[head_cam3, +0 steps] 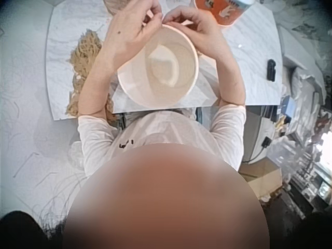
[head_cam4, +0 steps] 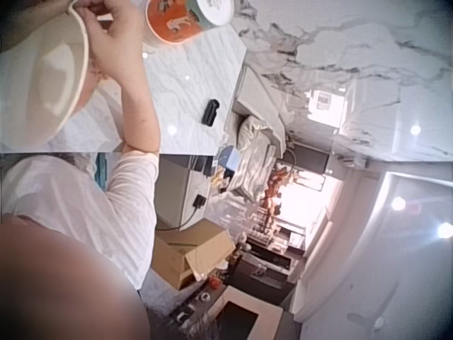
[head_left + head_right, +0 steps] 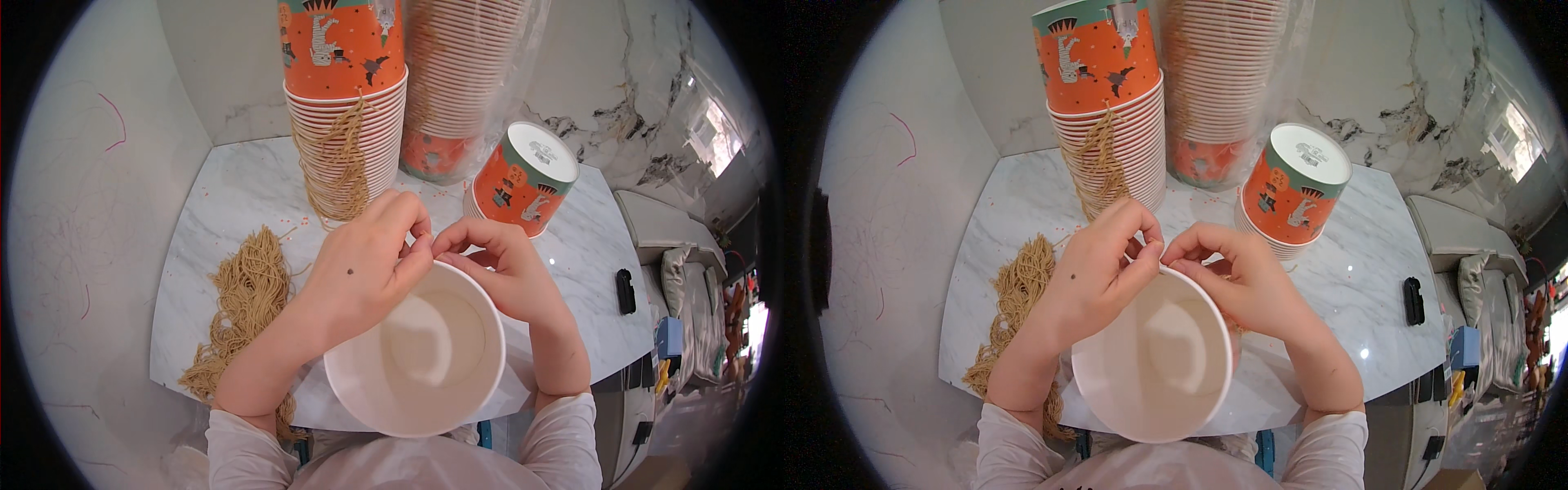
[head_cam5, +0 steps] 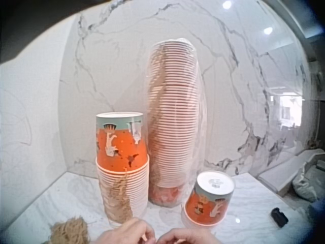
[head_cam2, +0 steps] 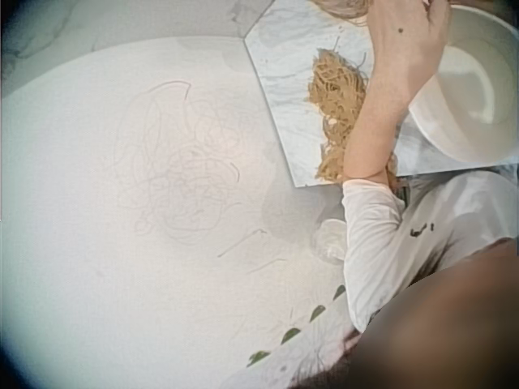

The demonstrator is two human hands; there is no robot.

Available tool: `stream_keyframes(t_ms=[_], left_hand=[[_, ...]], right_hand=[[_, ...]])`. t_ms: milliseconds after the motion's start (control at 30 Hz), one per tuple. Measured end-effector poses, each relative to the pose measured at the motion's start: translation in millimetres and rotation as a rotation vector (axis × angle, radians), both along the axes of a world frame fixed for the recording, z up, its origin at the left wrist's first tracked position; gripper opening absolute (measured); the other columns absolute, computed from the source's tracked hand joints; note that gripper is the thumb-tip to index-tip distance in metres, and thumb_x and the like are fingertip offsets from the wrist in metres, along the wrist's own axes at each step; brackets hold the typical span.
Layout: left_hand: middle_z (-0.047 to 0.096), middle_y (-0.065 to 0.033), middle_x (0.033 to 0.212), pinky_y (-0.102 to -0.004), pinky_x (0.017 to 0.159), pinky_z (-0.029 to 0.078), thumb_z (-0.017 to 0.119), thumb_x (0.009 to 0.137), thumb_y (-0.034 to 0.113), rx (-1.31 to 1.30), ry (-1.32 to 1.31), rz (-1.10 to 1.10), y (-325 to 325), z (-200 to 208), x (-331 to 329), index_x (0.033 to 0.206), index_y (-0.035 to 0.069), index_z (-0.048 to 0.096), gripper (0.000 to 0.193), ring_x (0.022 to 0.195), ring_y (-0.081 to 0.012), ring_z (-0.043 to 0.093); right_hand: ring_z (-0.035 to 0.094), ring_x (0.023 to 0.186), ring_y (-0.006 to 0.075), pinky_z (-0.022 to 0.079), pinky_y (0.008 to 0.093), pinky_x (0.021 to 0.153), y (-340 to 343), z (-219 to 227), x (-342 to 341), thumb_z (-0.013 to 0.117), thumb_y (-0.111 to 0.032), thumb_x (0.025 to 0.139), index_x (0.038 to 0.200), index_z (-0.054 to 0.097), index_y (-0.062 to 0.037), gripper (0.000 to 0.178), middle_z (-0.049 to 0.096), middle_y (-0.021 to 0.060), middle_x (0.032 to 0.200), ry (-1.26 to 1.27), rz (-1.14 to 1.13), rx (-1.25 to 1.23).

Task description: Threading string through holes in paper cups.

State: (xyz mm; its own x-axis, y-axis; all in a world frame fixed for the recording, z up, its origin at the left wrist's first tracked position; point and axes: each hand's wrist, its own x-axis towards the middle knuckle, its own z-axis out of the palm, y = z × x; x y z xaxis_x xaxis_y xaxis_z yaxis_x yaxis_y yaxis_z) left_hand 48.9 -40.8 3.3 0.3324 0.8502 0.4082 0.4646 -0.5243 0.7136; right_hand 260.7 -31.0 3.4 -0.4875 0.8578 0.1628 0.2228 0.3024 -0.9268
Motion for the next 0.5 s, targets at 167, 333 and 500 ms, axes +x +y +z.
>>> stream_keyframes(t_ms=[167, 333, 500], left_hand=[[0.063, -0.0110, 0.099, -0.0332, 0.069, 0.053, 0.057, 0.097, 0.007, 0.009, 0.001, 0.002, 1.9, -4.7, 0.0, 0.104, -0.001, 0.055, 0.011, 0.080, -0.0215, 0.067], [0.065, -0.0115, 0.097, -0.0314, 0.069, 0.053, 0.054, 0.100, 0.007, -0.028, -0.050, -0.048, 5.4, -9.0, -0.7, 0.104, -0.001, 0.054, 0.009, 0.081, -0.0177, 0.067], [0.066, -0.0116, 0.088, -0.0327, 0.068, 0.052, 0.053, 0.101, 0.012, -0.310, -0.200, -0.139, 4.3, -3.7, -2.1, 0.102, 0.000, 0.053, 0.012, 0.077, -0.0194, 0.067]], right_hand=[[0.066, 0.089, 0.0066, 0.054, 0.0223, 0.079, 4.8, -4.2, -0.2, 0.064, -0.012, 0.101, 0.108, 0.070, 0.0019, 0.017, 0.072, 0.0018, 0.101, 0.214, 0.065, -0.273], [0.065, 0.085, 0.0050, 0.054, 0.0213, 0.077, 5.0, -0.2, -1.9, 0.066, -0.016, 0.101, 0.107, 0.071, -0.0003, 0.017, 0.072, 0.0006, 0.100, 0.267, 0.103, -0.446], [0.064, 0.082, 0.0034, 0.052, 0.0205, 0.073, 4.4, -5.8, -1.1, 0.072, -0.017, 0.097, 0.103, 0.071, -0.0006, 0.018, 0.072, -0.0006, 0.095, 0.187, 0.067, -0.384]])
